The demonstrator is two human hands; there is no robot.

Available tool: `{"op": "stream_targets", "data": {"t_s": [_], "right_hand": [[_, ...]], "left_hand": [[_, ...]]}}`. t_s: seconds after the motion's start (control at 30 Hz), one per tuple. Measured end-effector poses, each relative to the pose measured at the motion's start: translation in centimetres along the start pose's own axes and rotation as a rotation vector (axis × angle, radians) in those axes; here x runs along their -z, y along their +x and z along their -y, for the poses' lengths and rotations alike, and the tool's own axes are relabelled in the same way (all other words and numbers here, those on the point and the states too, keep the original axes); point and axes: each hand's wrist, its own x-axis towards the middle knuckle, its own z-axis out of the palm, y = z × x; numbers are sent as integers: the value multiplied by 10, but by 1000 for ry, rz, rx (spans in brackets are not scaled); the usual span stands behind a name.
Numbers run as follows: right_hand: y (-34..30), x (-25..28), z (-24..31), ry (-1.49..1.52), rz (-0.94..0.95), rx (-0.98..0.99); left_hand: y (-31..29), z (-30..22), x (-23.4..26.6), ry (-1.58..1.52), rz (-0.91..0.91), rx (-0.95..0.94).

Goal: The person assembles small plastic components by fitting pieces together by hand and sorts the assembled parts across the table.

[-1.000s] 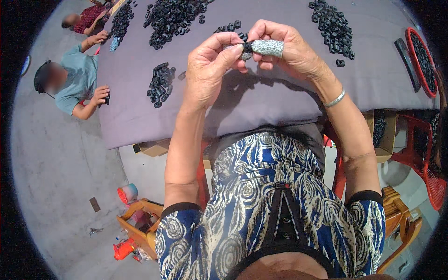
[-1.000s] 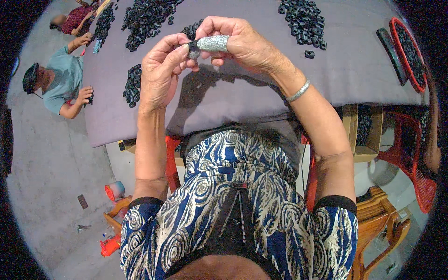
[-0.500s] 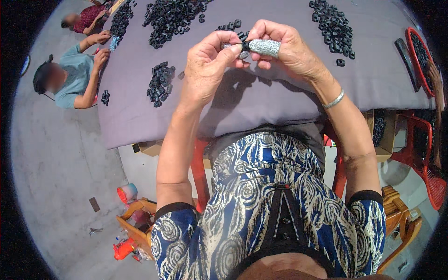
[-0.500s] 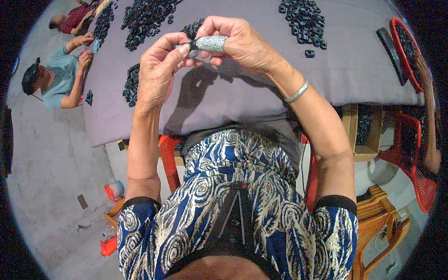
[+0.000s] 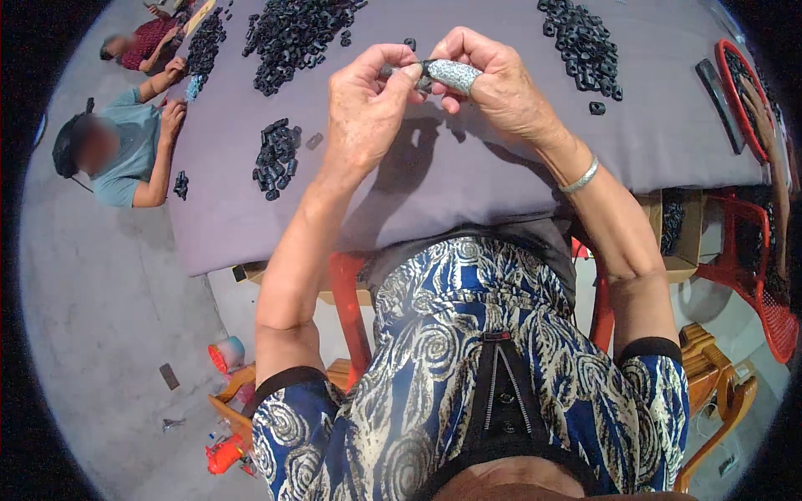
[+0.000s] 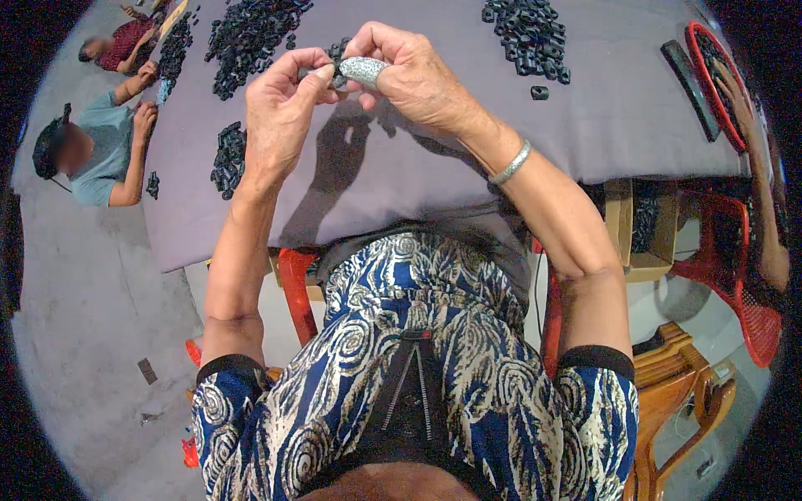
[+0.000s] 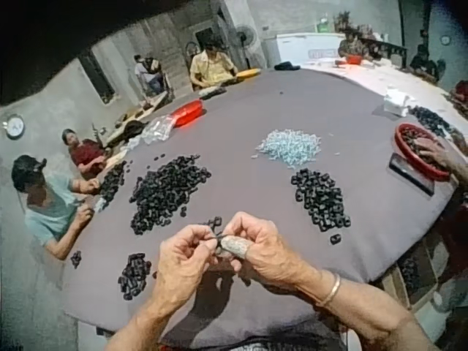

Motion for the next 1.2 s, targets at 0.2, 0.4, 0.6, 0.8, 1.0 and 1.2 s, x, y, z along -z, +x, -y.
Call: {"op": "stream_targets", "data": {"t_s": [0.2, 0.4, 0.6, 0.8, 1.0, 1.2], "right_hand": [[3, 3, -4, -162, -65, -17], [6, 8, 8, -257, -67, 49], [1, -3, 26, -82, -90, -76], [-2, -1, 15, -155, -79, -20], [-1, 0, 9, -78, -74, -21], [0, -2, 13, 17, -74, -134]], "left_hand": [[14, 5, 0, 74, 18, -20], [26, 3, 0, 60, 112, -1], [21, 0, 7, -39, 239, 71], [15, 8, 3, -78, 225, 186], [19, 12, 9, 8, 343, 205], [17, 4, 8, 267, 277, 75]]}}
